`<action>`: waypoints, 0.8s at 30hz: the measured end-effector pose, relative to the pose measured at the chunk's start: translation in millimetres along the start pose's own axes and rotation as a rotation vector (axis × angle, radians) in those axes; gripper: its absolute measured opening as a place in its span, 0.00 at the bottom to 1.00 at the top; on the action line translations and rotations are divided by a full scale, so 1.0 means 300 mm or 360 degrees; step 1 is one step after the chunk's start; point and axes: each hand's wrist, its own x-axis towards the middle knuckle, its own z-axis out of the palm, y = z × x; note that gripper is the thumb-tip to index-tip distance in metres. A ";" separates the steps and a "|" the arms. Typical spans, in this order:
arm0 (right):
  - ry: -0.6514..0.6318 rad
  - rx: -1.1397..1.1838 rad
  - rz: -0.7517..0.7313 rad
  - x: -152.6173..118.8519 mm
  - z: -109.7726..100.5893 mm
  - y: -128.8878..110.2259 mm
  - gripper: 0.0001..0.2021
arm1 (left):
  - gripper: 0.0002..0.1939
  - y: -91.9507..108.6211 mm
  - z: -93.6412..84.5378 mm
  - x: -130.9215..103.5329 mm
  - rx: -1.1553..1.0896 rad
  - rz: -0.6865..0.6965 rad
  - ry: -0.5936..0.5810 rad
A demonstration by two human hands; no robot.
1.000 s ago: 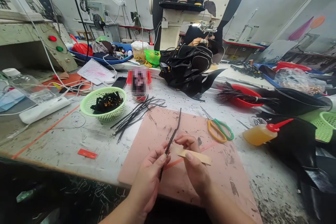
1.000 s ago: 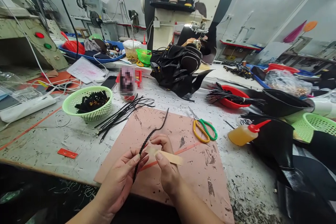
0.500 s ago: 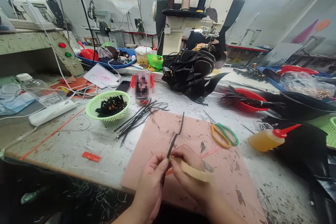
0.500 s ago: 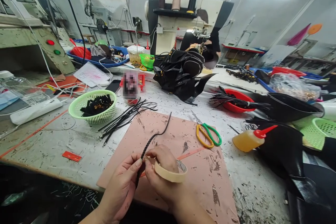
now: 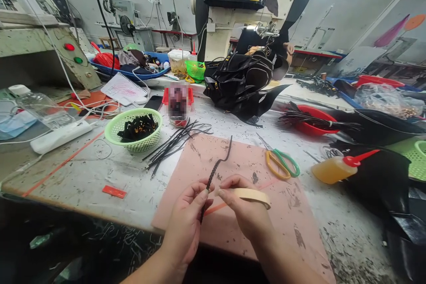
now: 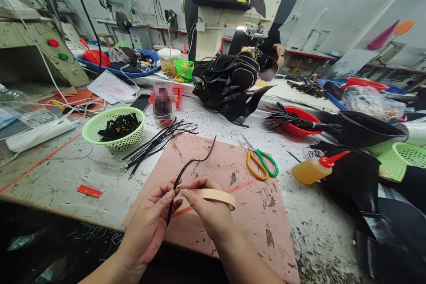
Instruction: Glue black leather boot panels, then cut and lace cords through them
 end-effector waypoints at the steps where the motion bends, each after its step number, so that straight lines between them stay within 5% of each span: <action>1: -0.0030 0.0073 0.0047 -0.002 0.007 0.006 0.07 | 0.08 0.000 0.001 -0.001 -0.0008 0.0005 -0.0017; 12: -0.0065 0.0188 0.0130 -0.004 0.040 0.011 0.08 | 0.08 -0.004 0.002 -0.005 0.0078 0.0135 -0.0047; 24: 0.0075 0.0029 0.0007 -0.013 0.059 0.019 0.07 | 0.03 -0.026 -0.027 0.002 0.0478 0.0702 -0.0059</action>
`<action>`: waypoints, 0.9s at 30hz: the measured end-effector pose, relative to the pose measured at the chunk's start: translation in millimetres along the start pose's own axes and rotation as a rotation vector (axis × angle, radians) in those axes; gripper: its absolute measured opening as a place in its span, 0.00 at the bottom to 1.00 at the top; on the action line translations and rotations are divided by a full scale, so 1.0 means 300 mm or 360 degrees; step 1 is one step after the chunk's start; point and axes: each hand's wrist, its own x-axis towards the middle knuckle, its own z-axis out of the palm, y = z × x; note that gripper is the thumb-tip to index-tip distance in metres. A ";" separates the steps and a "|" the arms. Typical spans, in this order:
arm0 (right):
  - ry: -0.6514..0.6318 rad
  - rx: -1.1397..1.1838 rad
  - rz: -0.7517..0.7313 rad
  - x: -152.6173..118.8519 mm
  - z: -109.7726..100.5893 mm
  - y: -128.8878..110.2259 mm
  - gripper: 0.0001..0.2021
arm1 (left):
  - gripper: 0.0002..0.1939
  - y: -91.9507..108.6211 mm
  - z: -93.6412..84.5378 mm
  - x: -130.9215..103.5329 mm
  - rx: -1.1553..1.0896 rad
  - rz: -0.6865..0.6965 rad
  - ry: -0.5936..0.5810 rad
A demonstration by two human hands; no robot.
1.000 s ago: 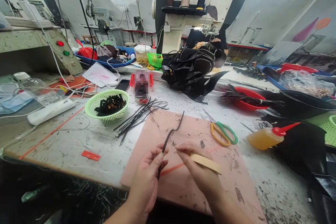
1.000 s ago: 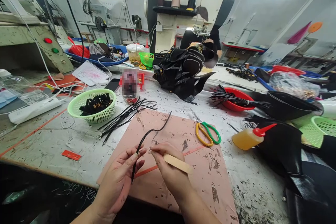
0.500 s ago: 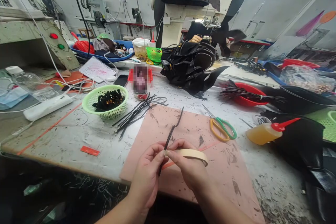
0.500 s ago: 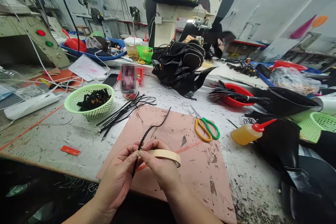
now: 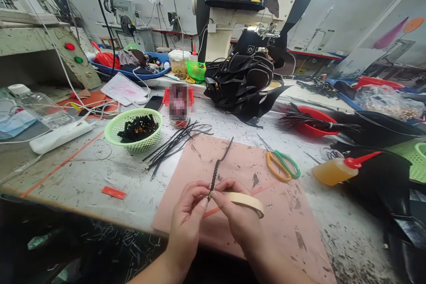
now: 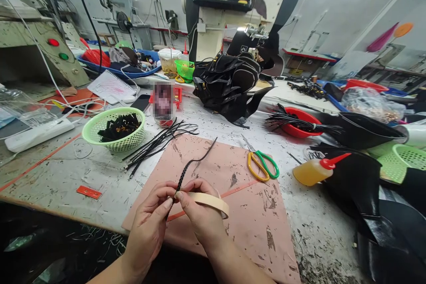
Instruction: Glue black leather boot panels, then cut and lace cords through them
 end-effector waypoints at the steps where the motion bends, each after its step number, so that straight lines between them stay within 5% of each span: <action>1: -0.0001 -0.0038 -0.0023 -0.002 0.000 0.001 0.06 | 0.02 0.006 0.002 0.000 0.0010 0.0023 0.0010; 5: -0.0018 -0.0278 -0.0230 -0.001 -0.012 0.011 0.04 | 0.03 0.032 0.007 0.005 0.0081 0.0007 -0.0036; 10: -0.0274 -0.0248 -0.0367 0.010 -0.037 0.012 0.04 | 0.07 0.039 -0.008 0.008 -0.0135 -0.0398 -0.0139; 21: -0.0612 -0.0122 -0.0154 0.027 -0.054 0.001 0.10 | 0.18 0.085 -0.004 0.022 -0.0527 -0.0778 -0.0233; 27: -0.0431 -0.0505 -0.0365 0.016 -0.055 0.002 0.09 | 0.14 0.071 -0.027 0.028 -0.0215 -0.0644 -0.0280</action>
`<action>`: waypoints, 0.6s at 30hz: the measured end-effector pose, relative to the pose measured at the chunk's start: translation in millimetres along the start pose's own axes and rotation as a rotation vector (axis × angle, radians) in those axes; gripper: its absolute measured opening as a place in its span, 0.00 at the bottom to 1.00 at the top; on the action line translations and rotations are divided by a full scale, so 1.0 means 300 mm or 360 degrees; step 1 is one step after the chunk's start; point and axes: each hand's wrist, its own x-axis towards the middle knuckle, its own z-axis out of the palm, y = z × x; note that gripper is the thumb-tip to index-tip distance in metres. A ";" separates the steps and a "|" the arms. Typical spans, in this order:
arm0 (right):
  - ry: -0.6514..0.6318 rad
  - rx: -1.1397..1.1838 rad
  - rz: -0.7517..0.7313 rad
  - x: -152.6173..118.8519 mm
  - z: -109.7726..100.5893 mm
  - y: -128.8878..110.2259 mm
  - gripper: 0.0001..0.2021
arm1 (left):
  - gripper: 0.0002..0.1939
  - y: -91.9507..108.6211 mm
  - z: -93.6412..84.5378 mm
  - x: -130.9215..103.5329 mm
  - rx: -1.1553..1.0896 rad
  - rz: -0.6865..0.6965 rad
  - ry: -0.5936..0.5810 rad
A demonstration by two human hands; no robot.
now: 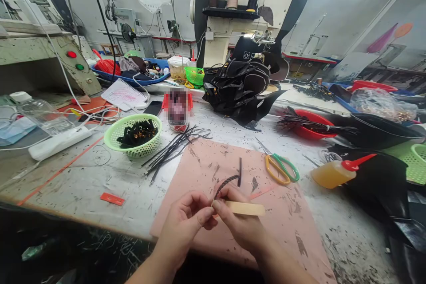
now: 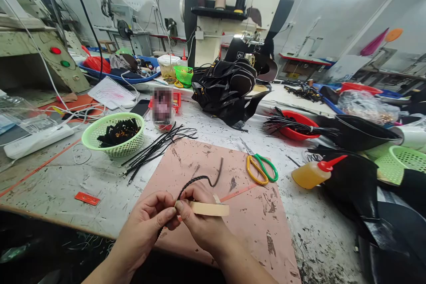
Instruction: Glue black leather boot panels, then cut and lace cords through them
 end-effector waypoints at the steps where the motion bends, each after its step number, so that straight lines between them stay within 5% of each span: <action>1: 0.0029 -0.0073 -0.0010 0.001 -0.003 -0.003 0.07 | 0.14 0.002 -0.001 0.000 0.0040 0.0013 -0.0003; 12: -0.0459 0.0249 -0.0381 0.051 -0.060 -0.021 0.06 | 0.16 0.003 0.003 -0.006 -0.0373 -0.0384 -0.0421; 18: -0.0410 0.0210 -0.0378 0.037 -0.055 -0.030 0.05 | 0.12 -0.001 -0.002 -0.003 -0.0305 -0.0389 -0.0390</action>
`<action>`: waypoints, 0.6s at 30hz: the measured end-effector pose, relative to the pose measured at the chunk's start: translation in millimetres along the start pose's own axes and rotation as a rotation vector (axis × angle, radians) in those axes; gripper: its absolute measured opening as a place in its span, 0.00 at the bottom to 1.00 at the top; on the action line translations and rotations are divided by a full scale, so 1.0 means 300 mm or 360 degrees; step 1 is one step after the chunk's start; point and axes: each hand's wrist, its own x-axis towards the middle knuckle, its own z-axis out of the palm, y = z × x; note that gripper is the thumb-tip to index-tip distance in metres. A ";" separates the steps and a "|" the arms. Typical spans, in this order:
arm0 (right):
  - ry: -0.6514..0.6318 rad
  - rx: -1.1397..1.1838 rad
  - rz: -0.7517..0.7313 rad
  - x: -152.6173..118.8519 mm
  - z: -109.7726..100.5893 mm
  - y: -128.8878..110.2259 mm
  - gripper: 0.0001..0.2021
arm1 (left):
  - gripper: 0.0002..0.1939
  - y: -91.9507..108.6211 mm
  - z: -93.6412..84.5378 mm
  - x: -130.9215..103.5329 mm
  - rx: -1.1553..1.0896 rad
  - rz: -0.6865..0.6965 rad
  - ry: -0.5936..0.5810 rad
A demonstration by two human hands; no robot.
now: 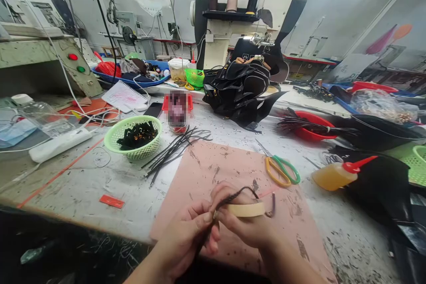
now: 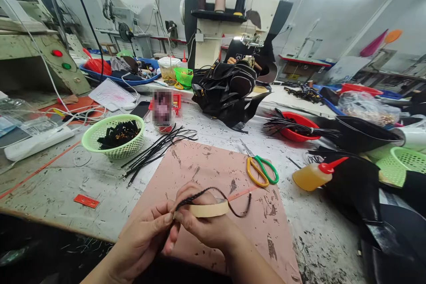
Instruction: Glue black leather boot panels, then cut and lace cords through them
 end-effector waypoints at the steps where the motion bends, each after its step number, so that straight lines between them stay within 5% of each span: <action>1: 0.0015 -0.0043 0.0039 0.000 0.002 -0.001 0.05 | 0.12 0.001 0.000 -0.001 0.0043 0.0052 0.0032; 6: 0.0030 -0.0352 0.0091 -0.006 0.005 -0.007 0.07 | 0.13 0.002 -0.009 -0.006 0.0392 0.0320 0.0171; 13: -0.0340 -0.0994 -0.0355 0.030 -0.071 -0.009 0.05 | 0.15 -0.002 -0.009 -0.017 0.0464 0.0199 0.0287; 15: -0.0371 -0.1415 -0.0266 0.052 -0.122 0.010 0.09 | 0.14 0.000 -0.015 -0.018 0.0458 0.0160 0.0389; 18: -0.0353 -0.1880 0.0184 0.071 -0.196 0.051 0.12 | 0.13 0.000 -0.030 -0.004 0.0417 -0.0006 0.0484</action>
